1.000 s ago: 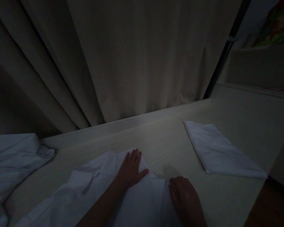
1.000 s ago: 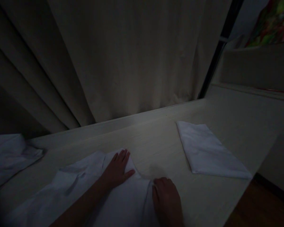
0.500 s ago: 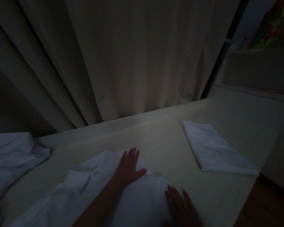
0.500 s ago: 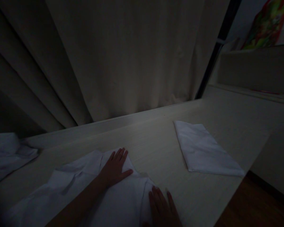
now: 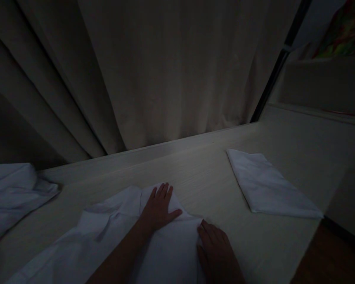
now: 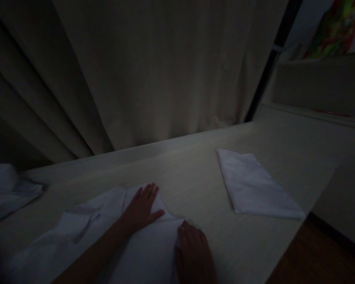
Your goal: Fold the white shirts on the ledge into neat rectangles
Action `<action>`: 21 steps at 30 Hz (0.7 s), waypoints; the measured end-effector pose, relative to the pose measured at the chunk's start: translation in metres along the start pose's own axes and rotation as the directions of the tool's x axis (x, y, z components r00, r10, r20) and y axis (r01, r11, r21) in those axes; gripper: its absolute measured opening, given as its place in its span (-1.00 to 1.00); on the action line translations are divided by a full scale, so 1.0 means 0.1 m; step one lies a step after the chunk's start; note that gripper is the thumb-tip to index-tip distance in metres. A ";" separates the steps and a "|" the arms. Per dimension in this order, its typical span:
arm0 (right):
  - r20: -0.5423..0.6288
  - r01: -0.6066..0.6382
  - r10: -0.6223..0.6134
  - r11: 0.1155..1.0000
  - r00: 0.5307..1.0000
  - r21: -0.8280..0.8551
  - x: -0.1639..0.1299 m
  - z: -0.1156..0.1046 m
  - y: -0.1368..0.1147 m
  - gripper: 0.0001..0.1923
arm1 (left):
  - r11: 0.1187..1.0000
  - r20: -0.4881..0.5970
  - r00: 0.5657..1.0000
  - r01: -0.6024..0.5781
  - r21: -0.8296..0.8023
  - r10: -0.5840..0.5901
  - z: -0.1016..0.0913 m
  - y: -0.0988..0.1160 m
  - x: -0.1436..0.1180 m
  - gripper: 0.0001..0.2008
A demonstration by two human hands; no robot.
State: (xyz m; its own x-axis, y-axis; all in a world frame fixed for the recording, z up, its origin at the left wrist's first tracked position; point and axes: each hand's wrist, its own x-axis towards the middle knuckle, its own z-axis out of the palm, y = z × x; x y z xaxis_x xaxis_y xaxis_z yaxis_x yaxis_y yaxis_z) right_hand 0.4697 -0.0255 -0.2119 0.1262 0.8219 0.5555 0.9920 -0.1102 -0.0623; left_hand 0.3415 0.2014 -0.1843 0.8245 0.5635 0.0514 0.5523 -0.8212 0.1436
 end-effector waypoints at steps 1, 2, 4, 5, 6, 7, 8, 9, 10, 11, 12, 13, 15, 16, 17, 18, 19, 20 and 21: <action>0.006 -0.019 0.019 1.000 1.000 0.002 -0.01 0.00 0.00 -0.65 | 1.000 0.000 1.000 0.001 -0.002 -0.001 0.00 0.00 0.00 -0.07; 0.016 -0.028 0.028 1.000 0.999 0.003 -0.01 -0.01 -0.01 -0.64 | 1.000 0.002 1.000 0.003 -0.004 -0.003 0.00 0.00 0.00 -0.07; 0.063 -0.012 0.013 1.000 0.998 -0.007 -0.01 -0.02 -0.01 -0.58 | 1.000 -0.002 1.000 0.009 -0.003 -0.009 0.00 0.00 0.01 -0.06; 0.102 0.006 -0.004 1.000 0.995 -0.016 0.00 -0.03 -0.01 -0.53 | 1.000 -0.006 1.000 0.010 -0.002 -0.010 0.00 0.00 0.01 -0.06; 0.139 0.016 -0.012 1.000 0.990 -0.026 0.00 -0.04 0.00 -0.49 | 1.000 -0.010 1.000 0.011 0.001 -0.011 0.00 0.00 0.00 -0.06; 0.169 0.018 -0.011 0.999 0.986 -0.037 0.00 -0.05 0.00 -0.47 | 1.000 -0.016 1.000 0.012 0.003 -0.011 0.00 0.00 0.00 -0.07; 0.190 0.013 -0.004 0.999 0.982 -0.046 0.00 -0.05 0.00 -0.46 | 1.000 -0.022 1.000 0.013 0.004 -0.013 0.00 0.01 0.00 -0.08; 0.198 0.006 0.006 0.998 0.980 -0.056 -0.01 -0.05 0.01 -0.46 | 1.000 -0.027 1.000 0.017 0.005 -0.016 0.00 0.01 -0.01 -0.09; 0.199 0.005 0.008 0.998 0.980 -0.065 -0.02 -0.06 0.01 -0.47 | 1.000 -0.027 0.999 0.019 0.006 -0.019 0.00 0.01 -0.01 -0.09; 0.197 0.011 0.004 0.997 0.980 -0.074 -0.02 -0.06 0.02 -0.46 | 1.000 -0.027 0.999 0.021 0.006 -0.021 0.00 0.01 -0.01 -0.10; 0.194 0.029 -0.014 0.997 0.981 -0.077 -0.03 -0.07 0.02 -0.46 | 1.000 -0.025 0.999 0.020 0.006 -0.020 0.00 0.00 -0.02 -0.10; 0.187 0.052 -0.037 0.996 0.982 -0.076 -0.04 -0.07 0.02 -0.45 | 1.000 -0.023 1.000 0.018 0.006 -0.018 0.00 0.00 -0.02 -0.10; 0.152 0.083 -0.073 0.995 0.986 -0.061 -0.04 -0.07 0.02 -0.46 | 1.000 -0.021 1.000 0.014 0.006 -0.014 0.00 -0.01 -0.02 -0.09; 0.131 0.090 -0.083 0.995 0.988 -0.051 -0.04 -0.07 0.01 -0.47 | 1.000 -0.021 1.000 0.013 0.006 -0.013 0.00 -0.01 -0.01 -0.09; 0.110 0.088 -0.083 0.995 0.990 -0.044 -0.04 -0.06 0.01 -0.49 | 1.000 -0.021 1.000 0.015 0.007 -0.015 0.01 -0.01 -0.01 -0.09; 0.091 0.084 -0.080 0.996 0.993 -0.040 -0.04 -0.05 0.01 -0.51 | 1.000 -0.020 1.000 0.017 0.008 -0.016 0.01 -0.01 0.00 -0.09; 0.080 0.082 -0.079 0.996 0.994 -0.041 -0.04 -0.05 0.02 -0.52 | 1.000 -0.019 1.000 0.018 0.009 -0.018 0.01 -0.01 0.00 -0.09; 0.079 0.088 -0.084 0.995 0.993 -0.045 -0.04 -0.04 0.03 -0.52 | 1.000 -0.018 1.000 0.019 0.009 -0.019 0.01 -0.01 0.00 -0.09; 0.089 0.101 -0.096 0.993 0.991 -0.053 -0.05 -0.03 0.05 -0.51 | 1.000 -0.017 1.000 0.020 0.010 -0.019 0.00 -0.01 0.00 -0.08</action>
State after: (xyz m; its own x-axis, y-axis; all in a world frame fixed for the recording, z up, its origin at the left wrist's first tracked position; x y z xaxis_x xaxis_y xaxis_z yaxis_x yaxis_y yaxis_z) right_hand 0.4739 -0.0321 -0.2129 0.0307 0.8750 0.4831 0.9977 -0.0560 0.0381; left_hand 0.3407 0.2018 -0.1849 0.8115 0.5807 0.0650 0.5695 -0.8109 0.1347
